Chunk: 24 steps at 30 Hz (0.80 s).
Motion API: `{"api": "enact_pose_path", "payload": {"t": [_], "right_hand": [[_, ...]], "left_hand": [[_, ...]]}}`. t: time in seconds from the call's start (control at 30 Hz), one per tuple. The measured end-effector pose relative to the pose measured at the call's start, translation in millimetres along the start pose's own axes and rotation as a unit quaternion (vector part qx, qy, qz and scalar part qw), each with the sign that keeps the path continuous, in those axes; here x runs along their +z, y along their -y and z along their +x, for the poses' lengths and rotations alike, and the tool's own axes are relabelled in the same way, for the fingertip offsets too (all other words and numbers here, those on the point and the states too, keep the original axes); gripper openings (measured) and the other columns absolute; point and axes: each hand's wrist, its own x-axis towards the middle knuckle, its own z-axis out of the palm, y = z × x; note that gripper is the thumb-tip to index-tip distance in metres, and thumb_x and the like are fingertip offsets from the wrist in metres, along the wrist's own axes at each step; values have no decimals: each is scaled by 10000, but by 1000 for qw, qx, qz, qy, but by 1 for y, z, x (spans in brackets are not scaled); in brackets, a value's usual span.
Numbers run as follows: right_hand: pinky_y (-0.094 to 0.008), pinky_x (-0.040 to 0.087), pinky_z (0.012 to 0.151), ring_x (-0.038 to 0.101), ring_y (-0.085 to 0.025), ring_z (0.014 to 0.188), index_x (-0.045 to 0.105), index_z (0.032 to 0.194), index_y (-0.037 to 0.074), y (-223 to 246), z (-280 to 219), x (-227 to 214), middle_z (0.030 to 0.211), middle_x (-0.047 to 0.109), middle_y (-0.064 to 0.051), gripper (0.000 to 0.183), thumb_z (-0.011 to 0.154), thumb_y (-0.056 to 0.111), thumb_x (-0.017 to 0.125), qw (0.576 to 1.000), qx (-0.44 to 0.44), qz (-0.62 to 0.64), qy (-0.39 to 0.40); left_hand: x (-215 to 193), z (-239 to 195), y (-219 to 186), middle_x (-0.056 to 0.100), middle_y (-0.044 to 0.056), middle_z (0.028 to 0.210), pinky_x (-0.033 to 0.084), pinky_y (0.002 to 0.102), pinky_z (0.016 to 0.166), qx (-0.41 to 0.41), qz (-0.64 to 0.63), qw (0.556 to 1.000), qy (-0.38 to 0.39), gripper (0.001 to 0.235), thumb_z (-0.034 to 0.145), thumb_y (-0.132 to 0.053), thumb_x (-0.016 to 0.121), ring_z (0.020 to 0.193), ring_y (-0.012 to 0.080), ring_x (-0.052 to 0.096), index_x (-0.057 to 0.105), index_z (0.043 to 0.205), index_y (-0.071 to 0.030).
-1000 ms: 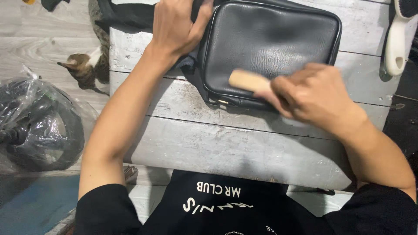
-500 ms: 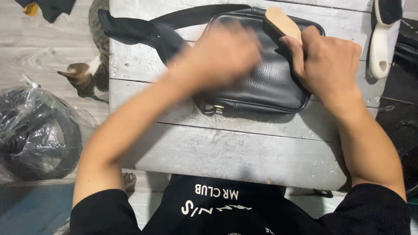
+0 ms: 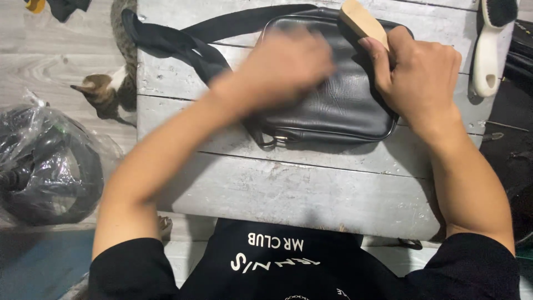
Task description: Brushing and wiping a black leather bag to clean or polish its surface
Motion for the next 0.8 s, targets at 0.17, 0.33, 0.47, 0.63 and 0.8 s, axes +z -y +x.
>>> {"api": "enact_pose_path", "payload": {"t": [0.17,0.33,0.47,0.63,0.8], "right_hand": [[-404,328,425,527,-344,509,484,796,148,4,-1,-10,556,498,-72,472,1117,492,528,1000,6,30,0],[-361,348,358,522,-252,411,470,706,177,45,-24,-69,491,500,-10,401,959,488,468,982,-118,90,115],[-305,269,364,436,-191,346,495,665,236,24,-13,-52,422,433,24,496,1003,587,404,985,-71,-15,158],[-294,285,363,427,-148,399,438,670,207,34,-20,-45,468,399,48,482,1042,498,532,993,-121,-10,12],[-293,307,345,379,-132,340,417,573,203,35,-16,-50,421,388,70,497,952,514,499,973,-200,105,47]], "left_hand": [[-16,-18,15,484,27,788,385,287,463,-115,218,969,29,59,758,-182,516,671,182,489,498,801,-145],[-16,-39,14,527,54,952,424,335,609,-182,51,981,-39,292,707,-146,677,796,250,505,533,956,-98],[-12,-44,27,558,119,951,435,357,695,-334,-123,926,-129,136,895,-119,554,852,294,553,522,993,-30],[-13,-41,23,514,86,892,443,368,573,-334,-95,931,-112,127,902,-137,541,778,269,533,511,970,-34],[-13,-41,23,522,89,898,442,372,587,-329,-95,933,-110,117,905,-140,535,785,278,537,505,957,-39]]}}
